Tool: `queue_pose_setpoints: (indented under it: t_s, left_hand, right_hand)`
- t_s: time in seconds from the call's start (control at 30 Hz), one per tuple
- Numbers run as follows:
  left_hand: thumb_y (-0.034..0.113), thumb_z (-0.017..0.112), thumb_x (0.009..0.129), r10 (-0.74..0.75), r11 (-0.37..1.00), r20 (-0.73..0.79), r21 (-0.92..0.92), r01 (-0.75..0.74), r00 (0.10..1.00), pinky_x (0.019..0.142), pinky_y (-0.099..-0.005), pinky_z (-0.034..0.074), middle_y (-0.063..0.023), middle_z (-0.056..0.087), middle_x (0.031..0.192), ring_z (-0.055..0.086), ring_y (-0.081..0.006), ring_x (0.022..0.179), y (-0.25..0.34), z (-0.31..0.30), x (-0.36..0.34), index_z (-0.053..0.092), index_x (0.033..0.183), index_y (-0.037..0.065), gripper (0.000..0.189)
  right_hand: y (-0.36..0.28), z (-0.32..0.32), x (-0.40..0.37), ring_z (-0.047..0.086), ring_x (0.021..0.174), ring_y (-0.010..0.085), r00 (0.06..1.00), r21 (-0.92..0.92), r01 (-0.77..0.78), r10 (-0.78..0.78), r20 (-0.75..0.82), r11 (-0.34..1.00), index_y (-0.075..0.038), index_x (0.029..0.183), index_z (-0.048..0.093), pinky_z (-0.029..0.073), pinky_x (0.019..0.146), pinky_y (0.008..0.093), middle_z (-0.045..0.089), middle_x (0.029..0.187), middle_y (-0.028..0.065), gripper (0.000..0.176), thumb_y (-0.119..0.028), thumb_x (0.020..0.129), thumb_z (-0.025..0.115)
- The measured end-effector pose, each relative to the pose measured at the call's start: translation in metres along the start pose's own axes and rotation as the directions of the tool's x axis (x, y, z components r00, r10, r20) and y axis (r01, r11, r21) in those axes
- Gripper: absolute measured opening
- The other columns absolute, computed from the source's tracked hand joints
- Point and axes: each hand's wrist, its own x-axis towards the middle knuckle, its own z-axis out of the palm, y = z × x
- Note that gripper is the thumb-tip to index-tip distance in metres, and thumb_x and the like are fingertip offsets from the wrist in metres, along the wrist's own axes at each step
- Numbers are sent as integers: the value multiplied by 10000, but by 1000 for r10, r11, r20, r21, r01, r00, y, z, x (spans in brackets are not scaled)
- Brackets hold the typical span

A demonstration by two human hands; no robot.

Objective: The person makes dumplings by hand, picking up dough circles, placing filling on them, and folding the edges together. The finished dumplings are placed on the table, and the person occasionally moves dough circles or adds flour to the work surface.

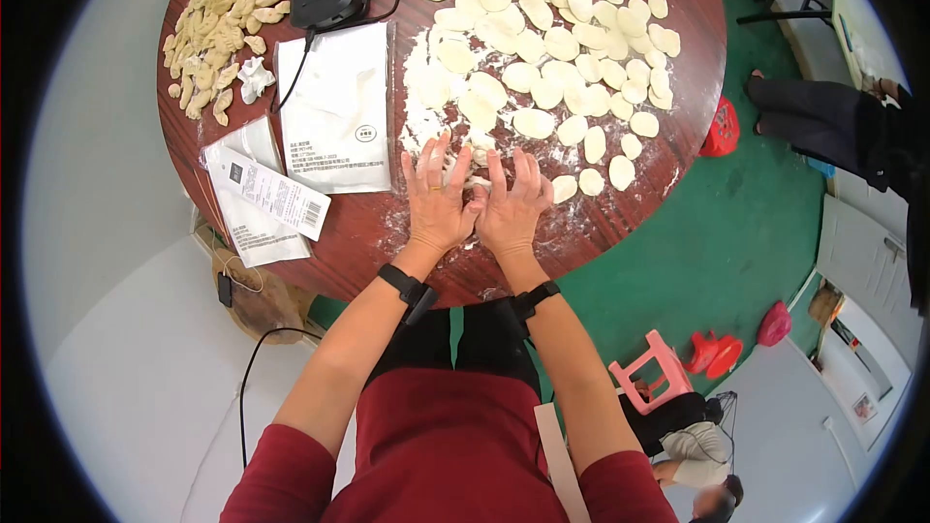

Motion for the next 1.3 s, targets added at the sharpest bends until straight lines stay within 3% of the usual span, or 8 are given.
queue_pose_setpoints:
  t_s: [0.27, 0.43, 0.53, 0.57, 0.63, 0.9, 1.07, 1.3]
  left_hand:
    - [395, 298, 1090, -130, 961, -330, -275, 36, 935, 1090, -502, 329, -195, 579, 1271, 493, -378, 1196, 0, -17, -2, 577, 1293, -6, 529]
    - [170, 412, 1047, -172, 942, -300, -328, 68, 938, 922, -434, 446, -153, 648, 992, 587, -305, 972, 5, -45, 1, 675, 1144, 8, 324]
    - [177, 423, 1097, -466, 699, -125, -658, 278, 876, 636, -234, 430, -31, 614, 780, 533, -74, 698, 3, -50, -4, 661, 1116, -24, 311]
    - [177, 423, 1097, -468, 701, -133, -657, 276, 874, 636, -234, 430, -31, 614, 780, 533, -74, 698, 2, -52, -6, 661, 1116, -24, 311]
    - [110, 498, 1050, -609, 528, -59, -775, 348, 791, 656, -264, 479, -50, 646, 792, 593, -109, 691, 5, -58, -7, 680, 1085, -9, 220]
    - [-15, 673, 852, -84, 675, 222, -704, 220, 971, 857, -359, 537, -93, 720, 985, 672, -267, 1004, 47, -61, -3, 707, 1058, 46, 218]
    - [-9, 700, 824, 12, 711, 197, -691, 130, 980, 906, -414, 538, -107, 724, 1013, 673, -323, 1019, 47, -59, -13, 698, 1030, 45, 212]
    - [33, 713, 852, -90, 661, 404, -660, 358, 910, 787, -379, 531, -133, 685, 880, 671, -317, 837, 39, -91, -50, 629, 910, 3, 106]
  right_hand:
    - [10, -8, 0, 444, 1260, 354, 986, 327, -25, 78, -150, 945, -72, 1315, 575, 289, 1078, 525, 503, 1345, 153, 398, -101, 918, 580]
    - [16, -21, 11, 518, 1072, 340, 957, 559, 34, 134, -256, 828, -7, 1170, 630, 376, 984, 461, 586, 1111, 164, 261, -54, 953, 492]
    - [15, -31, 12, 530, 735, 179, 944, 689, -107, 291, -157, 717, 20, 1075, 636, 421, 684, 336, 565, 782, 79, 283, -163, 1052, 423]
    - [14, -33, 11, 496, 625, 118, 922, 798, -250, 387, 23, 548, 30, 1037, 638, 394, 580, 294, 532, 686, 45, 340, -211, 1081, 401]
    - [11, -28, 13, 376, 520, 44, 934, 835, -147, 352, -59, 530, 31, 974, 633, 268, 483, 242, 432, 584, -17, 445, -302, 1110, 372]
    - [-8, -32, 25, 313, 539, 48, 826, 954, -268, 541, 157, 132, -17, 895, 611, 232, 499, 230, 384, 610, -48, 533, -385, 1121, 299]
    - [-8, -42, 27, 313, 548, 49, 863, 932, -263, 494, 111, 250, -14, 896, 611, 240, 509, 233, 386, 624, -48, 523, -376, 1123, 310]
    - [-4, -31, 18, 467, 576, 123, 942, 809, -324, 247, 228, 491, -45, 968, 675, 379, 549, 289, 454, 623, 5, 177, -170, 1028, 565]
